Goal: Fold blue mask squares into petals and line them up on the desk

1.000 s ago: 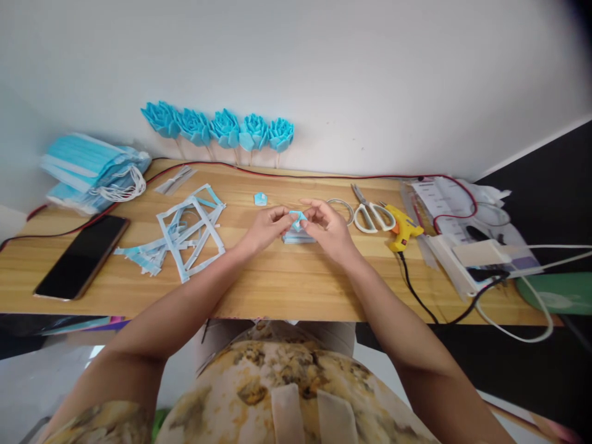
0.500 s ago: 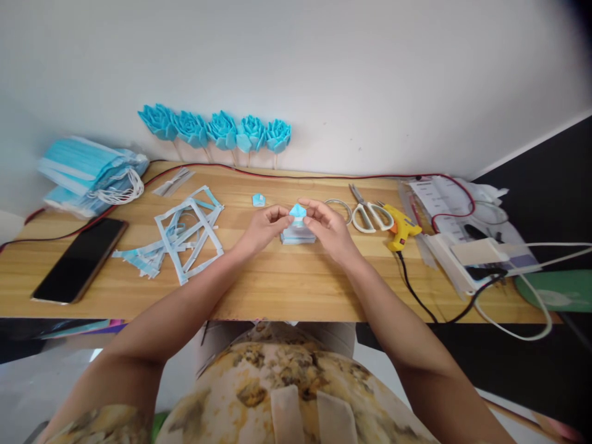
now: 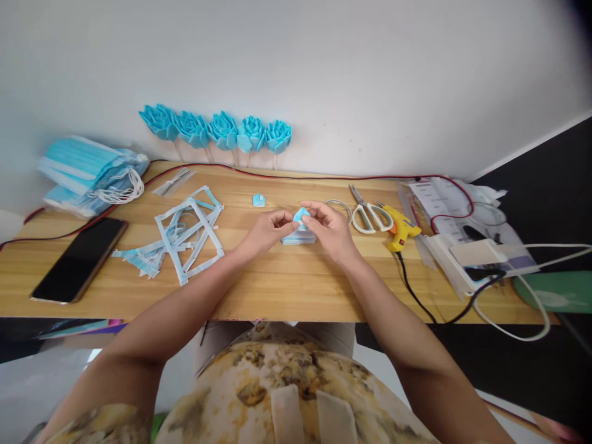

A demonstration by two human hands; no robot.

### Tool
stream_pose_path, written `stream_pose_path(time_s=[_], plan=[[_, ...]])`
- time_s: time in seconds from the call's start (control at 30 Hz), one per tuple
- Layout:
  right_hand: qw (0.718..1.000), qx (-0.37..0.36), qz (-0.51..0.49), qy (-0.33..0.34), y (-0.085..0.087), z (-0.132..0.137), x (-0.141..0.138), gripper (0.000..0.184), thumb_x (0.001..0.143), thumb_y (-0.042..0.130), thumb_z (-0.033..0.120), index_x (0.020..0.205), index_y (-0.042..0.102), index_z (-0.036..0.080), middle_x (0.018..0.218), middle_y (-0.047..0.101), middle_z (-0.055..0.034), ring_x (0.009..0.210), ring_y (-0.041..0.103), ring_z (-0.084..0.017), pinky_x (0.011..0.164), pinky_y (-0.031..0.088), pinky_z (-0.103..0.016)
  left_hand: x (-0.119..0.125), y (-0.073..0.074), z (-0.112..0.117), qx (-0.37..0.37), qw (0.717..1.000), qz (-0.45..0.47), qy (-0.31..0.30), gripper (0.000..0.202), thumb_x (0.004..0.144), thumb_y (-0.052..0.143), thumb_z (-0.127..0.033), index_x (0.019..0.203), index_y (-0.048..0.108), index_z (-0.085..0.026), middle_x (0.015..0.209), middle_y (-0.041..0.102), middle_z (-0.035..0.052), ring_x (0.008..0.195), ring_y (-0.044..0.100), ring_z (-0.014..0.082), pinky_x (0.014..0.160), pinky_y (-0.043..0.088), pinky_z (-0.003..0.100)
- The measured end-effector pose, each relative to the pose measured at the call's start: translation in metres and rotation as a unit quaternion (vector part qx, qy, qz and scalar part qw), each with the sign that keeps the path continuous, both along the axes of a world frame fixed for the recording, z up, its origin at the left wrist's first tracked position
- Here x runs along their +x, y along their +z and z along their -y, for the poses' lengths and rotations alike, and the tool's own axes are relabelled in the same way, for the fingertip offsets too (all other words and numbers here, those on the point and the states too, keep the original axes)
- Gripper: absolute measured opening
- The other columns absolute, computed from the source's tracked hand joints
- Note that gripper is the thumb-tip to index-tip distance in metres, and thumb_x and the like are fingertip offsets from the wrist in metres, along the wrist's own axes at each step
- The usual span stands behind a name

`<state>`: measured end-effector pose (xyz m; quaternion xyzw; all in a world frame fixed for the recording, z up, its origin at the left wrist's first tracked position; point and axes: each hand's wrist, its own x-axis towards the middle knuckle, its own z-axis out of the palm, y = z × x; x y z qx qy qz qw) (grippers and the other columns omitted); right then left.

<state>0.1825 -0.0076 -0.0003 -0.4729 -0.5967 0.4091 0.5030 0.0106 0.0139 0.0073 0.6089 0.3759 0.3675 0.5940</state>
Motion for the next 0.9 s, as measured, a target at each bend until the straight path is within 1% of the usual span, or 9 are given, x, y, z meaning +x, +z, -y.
stream_pose_path(time_s=[0.13, 0.27, 0.4, 0.5, 0.57, 0.63, 0.73, 0.8, 0.9], plan=[[1.0, -0.003, 0.002, 0.003, 0.0015, 0.0009, 0.0003, 0.029, 0.084, 0.061, 0.039, 0.11, 0.065, 0.025, 0.08, 0.059, 0.0011, 0.069, 0.054, -0.011, 0.061, 0.044, -0.024, -0.0004, -0.001, 0.0009, 0.015, 1.0, -0.013, 0.001, 0.022, 0.073, 0.065, -0.035, 0.068, 0.057, -0.015, 0.062, 0.051, -0.0026, 0.056, 0.043, 0.0081, 0.053, 0.034, 0.021], [1.0, -0.009, 0.001, 0.022, 0.002, 0.0014, -0.0011, 0.036, 0.078, 0.069, 0.037, 0.112, 0.065, 0.024, 0.077, 0.056, 0.0026, 0.067, 0.052, -0.011, 0.06, 0.043, -0.024, 0.0006, 0.0005, 0.0028, 0.029, 0.999, -0.032, -0.003, 0.022, 0.074, 0.064, -0.032, 0.063, 0.055, -0.015, 0.058, 0.046, -0.0043, 0.054, 0.038, 0.0071, 0.052, 0.029, 0.021], [1.0, -0.006, -0.001, -0.002, 0.0009, 0.0007, -0.0001, 0.031, 0.081, 0.066, 0.037, 0.108, 0.066, 0.024, 0.073, 0.054, 0.0029, 0.062, 0.05, -0.01, 0.056, 0.041, -0.023, 0.0014, -0.0003, 0.0029, 0.027, 0.999, -0.032, -0.008, 0.019, 0.073, 0.065, -0.031, 0.065, 0.057, -0.015, 0.06, 0.048, -0.0039, 0.055, 0.038, 0.0072, 0.052, 0.029, 0.021], [1.0, -0.002, -0.011, -0.018, 0.0019, 0.0002, 0.0017, 0.028, 0.085, 0.061, 0.039, 0.109, 0.066, 0.025, 0.078, 0.059, 0.0011, 0.067, 0.055, -0.011, 0.061, 0.046, -0.025, 0.0007, -0.002, 0.001, 0.009, 1.0, -0.009, -0.005, 0.021, 0.072, 0.067, -0.034, 0.068, 0.058, -0.015, 0.062, 0.051, -0.0031, 0.056, 0.041, 0.0078, 0.053, 0.032, 0.021], [1.0, -0.008, -0.017, -0.013, 0.0029, 0.0, 0.0021, 0.03, 0.086, 0.059, 0.041, 0.111, 0.066, 0.025, 0.081, 0.062, 0.0, 0.07, 0.058, -0.013, 0.066, 0.049, -0.028, 0.0001, -0.0031, -0.0006, 0.0, 1.0, 0.017, 0.012, 0.024, 0.072, 0.067, -0.038, 0.07, 0.058, -0.015, 0.062, 0.05, -0.0032, 0.055, 0.042, 0.0078, 0.052, 0.034, 0.022], [0.999, -0.023, -0.027, 0.003, 0.0027, -0.0002, 0.0016, 0.033, 0.084, 0.061, 0.042, 0.113, 0.065, 0.025, 0.082, 0.062, -0.0005, 0.073, 0.06, -0.014, 0.069, 0.051, -0.029, -0.0002, -0.0037, -0.0019, -0.004, 0.999, 0.03, 0.036, 0.027, 0.072, 0.068, -0.041, 0.07, 0.058, -0.015, 0.06, 0.049, -0.0038, 0.054, 0.04, 0.0074, 0.052, 0.033, 0.022], [0.998, -0.037, -0.043, 0.027, -0.0003, -0.0011, 0.0003, 0.038, 0.079, 0.067, 0.038, 0.115, 0.063, 0.024, 0.084, 0.062, -0.0005, 0.075, 0.059, -0.014, 0.069, 0.052, -0.029, -0.0001, -0.004, -0.0026, -0.005, 0.998, 0.026, 0.059, 0.03, 0.069, 0.071, -0.043, 0.068, 0.058, -0.015, 0.059, 0.048, -0.0042, 0.053, 0.038, 0.0069, 0.051, 0.032, 0.021], [0.998, -0.036, -0.041, 0.032, -0.0028, -0.0018, -0.0002, 0.04, 0.078, 0.068, 0.035, 0.116, 0.062, 0.024, 0.083, 0.061, -0.0003, 0.075, 0.057, -0.013, 0.069, 0.05, -0.028, 0.0001, -0.0041, -0.0024, -0.006, 0.998, 0.027, 0.056, 0.032, 0.068, 0.071, -0.044, 0.067, 0.057, -0.015, 0.06, 0.049, -0.0041, 0.053, 0.038, 0.0068, 0.051, 0.032, 0.021], [0.999, -0.03, -0.031, 0.021, -0.0043, -0.0023, -0.0001, 0.038, 0.078, 0.066, 0.032, 0.115, 0.062, 0.023, 0.079, 0.059, 0.0009, 0.072, 0.055, -0.012, 0.066, 0.048, -0.027, 0.0002, -0.0047, -0.0019, -0.008, 0.999, 0.027, 0.037, 0.034, 0.07, 0.068, -0.046, 0.067, 0.055, -0.015, 0.06, 0.048, -0.0037, 0.053, 0.038, 0.0069, 0.051, 0.033, 0.021]])
